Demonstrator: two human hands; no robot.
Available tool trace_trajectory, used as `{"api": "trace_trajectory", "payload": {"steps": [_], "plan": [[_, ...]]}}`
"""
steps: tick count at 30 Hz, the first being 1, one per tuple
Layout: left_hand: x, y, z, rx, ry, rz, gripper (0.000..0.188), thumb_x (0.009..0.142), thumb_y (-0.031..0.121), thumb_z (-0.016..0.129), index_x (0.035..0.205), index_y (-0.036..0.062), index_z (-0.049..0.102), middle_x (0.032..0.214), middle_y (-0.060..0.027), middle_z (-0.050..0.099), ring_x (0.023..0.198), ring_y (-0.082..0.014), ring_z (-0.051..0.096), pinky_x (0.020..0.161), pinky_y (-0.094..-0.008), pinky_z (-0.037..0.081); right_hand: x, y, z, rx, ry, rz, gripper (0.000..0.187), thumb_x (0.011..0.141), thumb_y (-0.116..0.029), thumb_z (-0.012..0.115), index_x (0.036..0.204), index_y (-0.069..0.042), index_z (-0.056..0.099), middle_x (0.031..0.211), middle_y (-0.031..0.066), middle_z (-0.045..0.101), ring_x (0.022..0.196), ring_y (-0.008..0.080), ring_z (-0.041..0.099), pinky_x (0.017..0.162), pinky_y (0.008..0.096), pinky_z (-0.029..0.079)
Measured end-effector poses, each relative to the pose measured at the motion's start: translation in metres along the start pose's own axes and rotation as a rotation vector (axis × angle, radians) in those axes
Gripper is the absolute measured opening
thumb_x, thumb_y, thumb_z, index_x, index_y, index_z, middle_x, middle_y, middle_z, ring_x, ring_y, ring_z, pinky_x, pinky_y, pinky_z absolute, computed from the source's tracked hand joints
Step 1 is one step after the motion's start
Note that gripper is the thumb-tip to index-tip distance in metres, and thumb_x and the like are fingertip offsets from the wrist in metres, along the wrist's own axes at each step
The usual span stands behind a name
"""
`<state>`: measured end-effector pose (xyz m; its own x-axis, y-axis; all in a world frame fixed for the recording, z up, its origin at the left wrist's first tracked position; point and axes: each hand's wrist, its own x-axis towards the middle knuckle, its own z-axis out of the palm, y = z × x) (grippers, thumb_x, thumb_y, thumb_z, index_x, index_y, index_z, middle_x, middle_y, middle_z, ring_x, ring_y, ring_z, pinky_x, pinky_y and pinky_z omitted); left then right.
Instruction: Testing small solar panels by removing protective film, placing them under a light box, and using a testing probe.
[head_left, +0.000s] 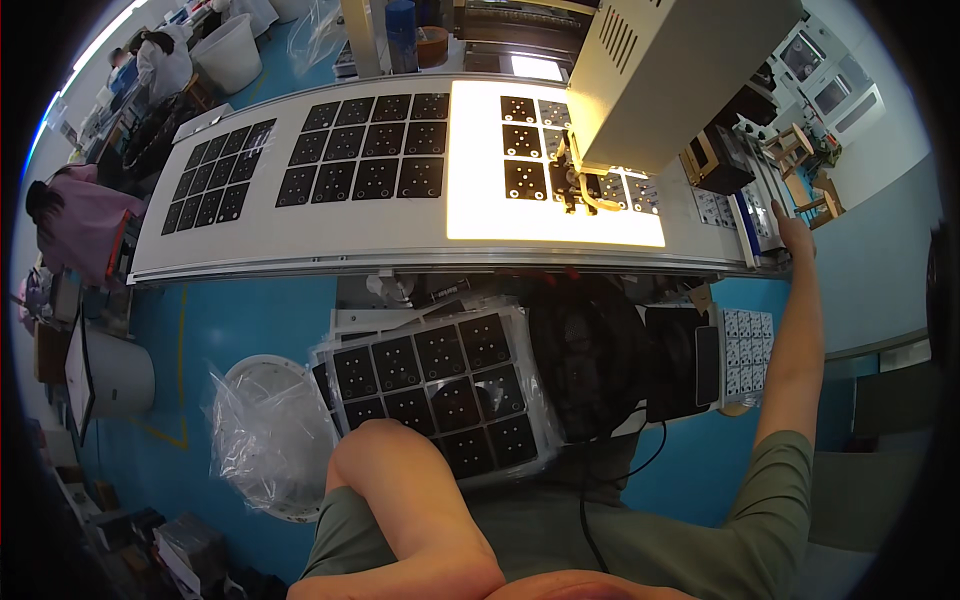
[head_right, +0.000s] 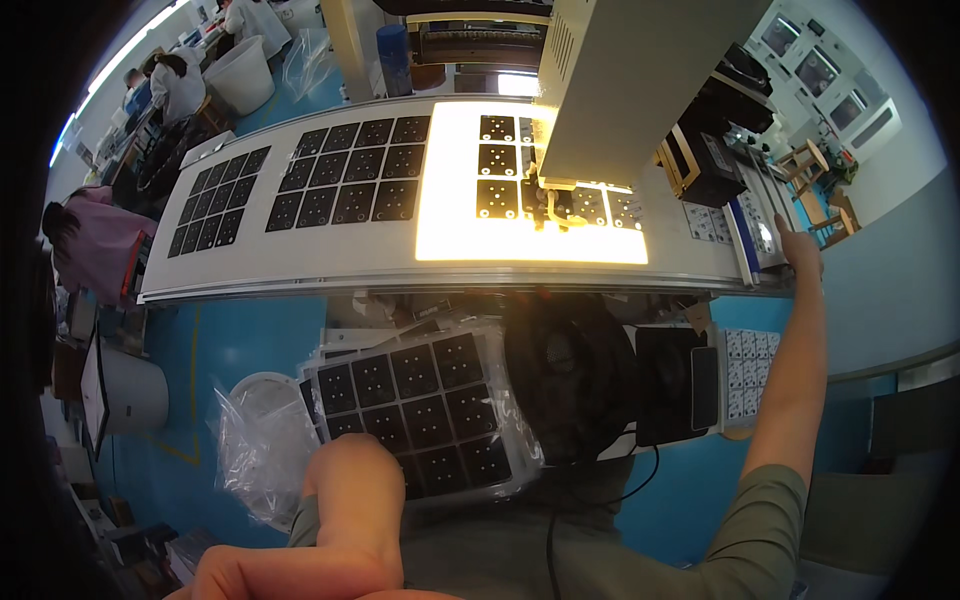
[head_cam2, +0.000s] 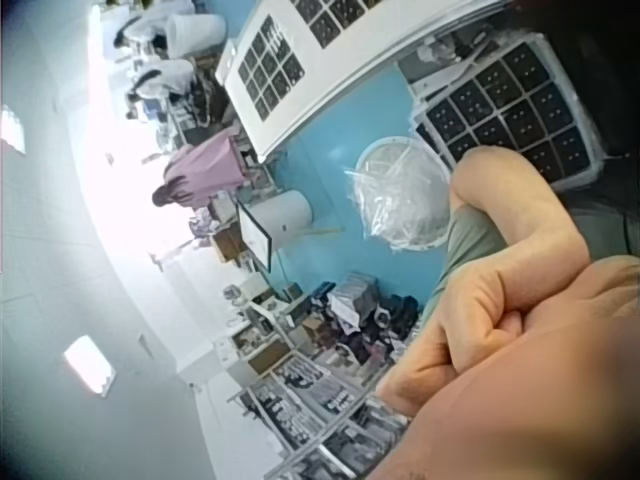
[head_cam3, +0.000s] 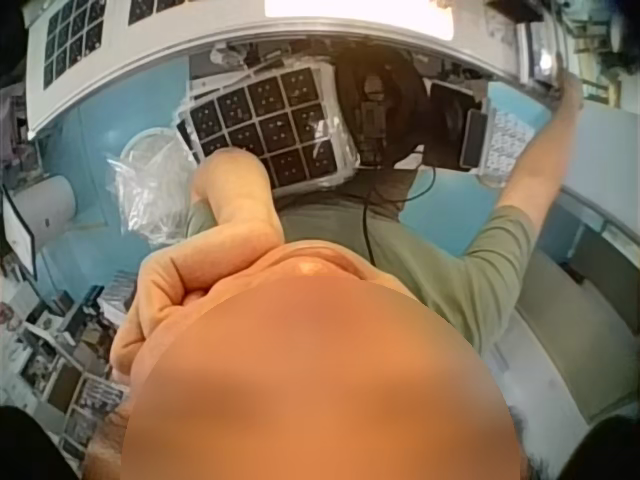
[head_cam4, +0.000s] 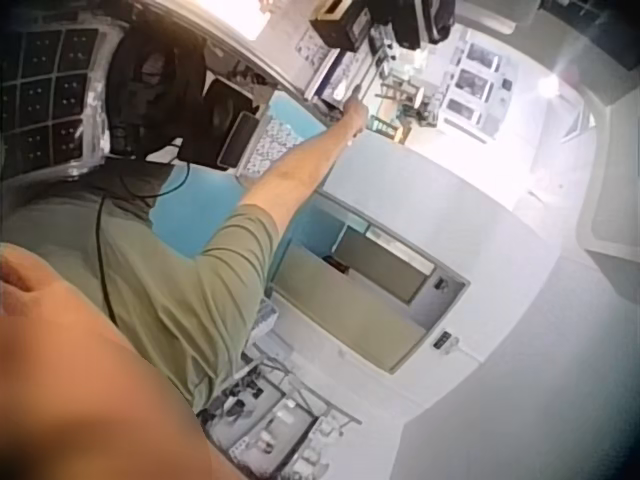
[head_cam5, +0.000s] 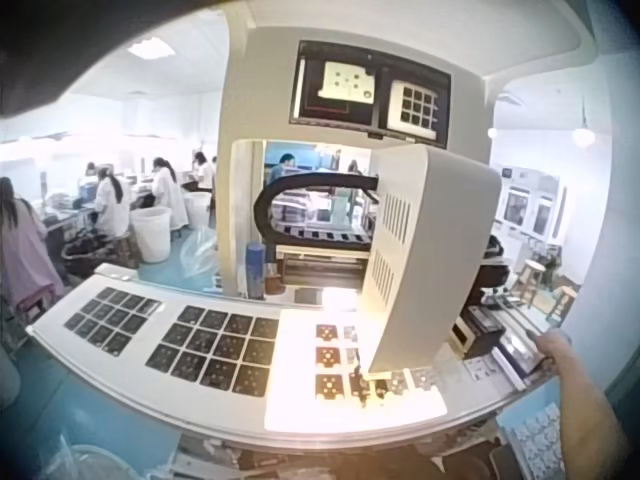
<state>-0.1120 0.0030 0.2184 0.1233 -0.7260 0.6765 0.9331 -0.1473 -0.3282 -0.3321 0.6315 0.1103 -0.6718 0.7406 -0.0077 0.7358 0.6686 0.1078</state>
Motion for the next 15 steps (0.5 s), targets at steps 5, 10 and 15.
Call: {"api": "trace_trajectory", "payload": {"steps": [5, 10, 15], "plan": [[0.001, 0.000, 0.001, -0.008, 0.002, 0.011, 0.020, 0.079, -0.008, 0.061, 0.085, 0.0067, 0.049, 0.088, 0.0016, 0.046, 0.080, -0.0104, 0.053, 0.061, -0.0246, 0.047, -0.008, -0.004, -0.003, 0.011, 0.014, -0.001, 0.110, 0.088, -0.087, 0.034, 0.142, 0.007, 0.053, 0.139, 0.0269, 0.059, 0.130, 0.0411, 0.057, 0.107, 0.0508, 0.044], [0.001, -0.002, -0.001, 0.030, -0.013, 0.001, 0.020, 0.079, -0.007, 0.061, 0.086, 0.0072, 0.049, 0.089, 0.0014, 0.046, 0.081, -0.0106, 0.053, 0.061, -0.0245, 0.046, 0.001, 0.006, 0.007, 0.042, 0.024, 0.008, 0.104, 0.089, -0.086, 0.033, 0.126, 0.006, 0.063, 0.128, 0.0257, 0.064, 0.116, 0.0393, 0.063, 0.097, 0.0522, 0.048], [0.002, 0.002, 0.005, -0.310, 0.059, -0.162, 0.020, 0.079, -0.007, 0.061, 0.085, 0.0076, 0.049, 0.089, 0.0016, 0.046, 0.080, -0.0108, 0.053, 0.061, -0.0245, 0.046, 0.014, 0.009, 0.013, 0.005, 0.070, -0.001, 0.102, 0.090, -0.086, 0.031, 0.116, 0.004, 0.072, 0.125, 0.0253, 0.067, 0.112, 0.0389, 0.066, 0.093, 0.0530, 0.051]]}}
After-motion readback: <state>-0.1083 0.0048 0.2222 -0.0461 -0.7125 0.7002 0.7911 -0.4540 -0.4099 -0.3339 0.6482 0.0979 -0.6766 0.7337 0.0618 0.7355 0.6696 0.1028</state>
